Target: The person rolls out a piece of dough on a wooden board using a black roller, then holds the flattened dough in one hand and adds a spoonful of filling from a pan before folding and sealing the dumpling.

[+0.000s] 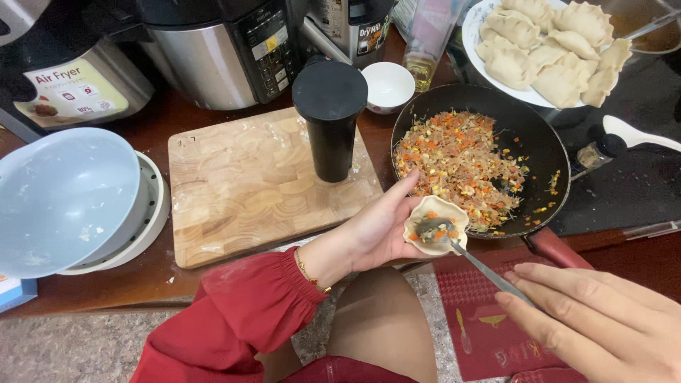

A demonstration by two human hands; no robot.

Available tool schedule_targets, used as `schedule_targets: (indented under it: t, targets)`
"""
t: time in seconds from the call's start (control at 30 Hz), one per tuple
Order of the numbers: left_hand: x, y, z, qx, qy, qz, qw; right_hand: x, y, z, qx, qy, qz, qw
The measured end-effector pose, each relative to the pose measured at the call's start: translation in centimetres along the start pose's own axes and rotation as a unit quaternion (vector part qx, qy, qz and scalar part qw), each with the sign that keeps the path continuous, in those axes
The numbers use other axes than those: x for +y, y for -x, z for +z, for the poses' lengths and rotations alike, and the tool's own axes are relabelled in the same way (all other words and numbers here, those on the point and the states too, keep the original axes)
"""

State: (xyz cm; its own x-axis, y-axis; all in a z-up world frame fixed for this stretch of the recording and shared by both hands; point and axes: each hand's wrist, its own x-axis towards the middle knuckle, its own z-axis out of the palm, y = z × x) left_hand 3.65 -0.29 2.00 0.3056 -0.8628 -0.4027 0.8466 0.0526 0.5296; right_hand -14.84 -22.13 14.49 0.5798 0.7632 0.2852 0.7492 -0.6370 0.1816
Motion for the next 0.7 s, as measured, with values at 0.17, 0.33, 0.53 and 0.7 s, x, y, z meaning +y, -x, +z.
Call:
schedule_targets:
  t: [0.17, 0.33, 0.53, 0.7]
  targets:
    - [-0.1, -0.2, -0.3, -0.025, 0.012, 0.008, 1.0, 0.2, 0.4, -0.7, -0.001, 0.004, 0.007, 1.0]
    - [-0.3, -0.2, -0.8, -0.043, 0.029, 0.017, 0.999, -0.1, 0.8, 0.1, 0.024, -0.028, 0.029, 0.999]
    - [-0.9, -0.3, -1.4, -0.089, 0.086, 0.045, 0.991, -3.2, 4.4, 1.4, 0.066, -0.058, 0.24, 0.967]
    - [-1.8, -1.1, -2.6, -0.076, 0.169, 0.079, 0.979, -3.7, 6.9, 11.0, 0.362, -0.072, 0.498, 0.785]
